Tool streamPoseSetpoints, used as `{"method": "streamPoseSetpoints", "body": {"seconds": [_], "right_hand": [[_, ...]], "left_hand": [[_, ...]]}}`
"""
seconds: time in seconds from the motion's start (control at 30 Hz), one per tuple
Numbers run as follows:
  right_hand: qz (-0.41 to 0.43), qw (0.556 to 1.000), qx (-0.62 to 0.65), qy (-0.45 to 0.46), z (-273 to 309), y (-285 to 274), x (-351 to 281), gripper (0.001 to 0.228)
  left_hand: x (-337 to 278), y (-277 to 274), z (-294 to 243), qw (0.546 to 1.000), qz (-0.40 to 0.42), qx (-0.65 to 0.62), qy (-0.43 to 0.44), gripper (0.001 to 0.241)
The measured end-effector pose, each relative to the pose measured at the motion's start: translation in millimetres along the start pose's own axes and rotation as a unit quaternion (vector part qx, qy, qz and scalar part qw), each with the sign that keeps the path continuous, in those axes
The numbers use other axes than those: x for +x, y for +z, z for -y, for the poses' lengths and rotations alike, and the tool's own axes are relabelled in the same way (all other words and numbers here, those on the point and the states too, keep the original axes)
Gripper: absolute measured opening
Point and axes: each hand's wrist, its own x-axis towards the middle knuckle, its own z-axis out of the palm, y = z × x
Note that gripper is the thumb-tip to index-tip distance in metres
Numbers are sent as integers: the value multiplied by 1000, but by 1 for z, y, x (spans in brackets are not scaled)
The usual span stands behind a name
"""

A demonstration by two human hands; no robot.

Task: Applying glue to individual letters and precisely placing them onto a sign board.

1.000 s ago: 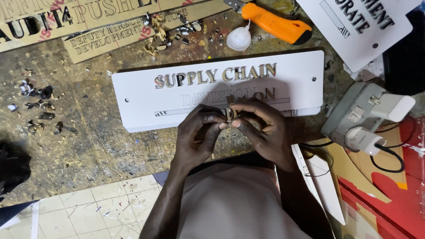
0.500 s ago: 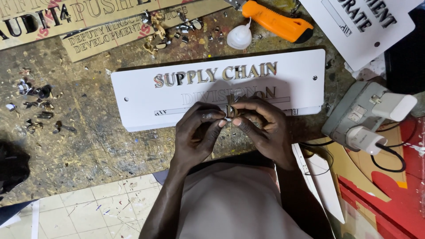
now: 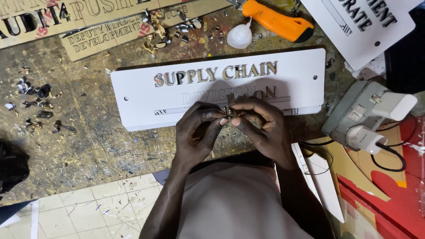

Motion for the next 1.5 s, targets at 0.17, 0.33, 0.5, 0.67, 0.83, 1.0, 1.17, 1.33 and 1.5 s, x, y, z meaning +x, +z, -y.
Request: {"method": "streamPoseSetpoints", "body": {"seconds": [0.17, 0.33, 0.5, 0.67, 0.83, 1.0, 1.17, 1.33, 1.5], "right_hand": [[-2, 1000, 7, 8, 0, 3, 0, 29], [-16, 1000, 12, 15, -4, 5, 2, 29], [-25, 998, 37, 33, -4, 9, 1, 32], [-27, 997, 55, 44, -17, 9, -1, 33], [-25, 999, 35, 25, -1, 20, -2, 33], [-3, 999, -47, -23, 18, 28, -1, 32], [9, 993, -110, -53, 11, 35, -1, 31], [19, 987, -152, -57, 16, 46, -4, 32], [33, 988, -143, -55, 15, 54, -5, 34]], "left_hand": [[-1, 1, 4, 999, -7, 27, 16, 14], [-5, -1, 11, 998, -10, 62, 29, 15], [-6, -3, 15, 992, -11, 107, 62, 15], [-9, -6, 16, 991, -26, 110, 67, 19], [2, -21, -13, 991, 4, 117, 67, 25], [-5, -39, -15, 980, 28, 167, 100, 32], [-8, -51, -19, 967, 60, 209, 134, 23], [-10, -61, -27, 953, 96, 257, 131, 18], [-15, -71, -28, 940, 111, 302, 117, 18]]}}
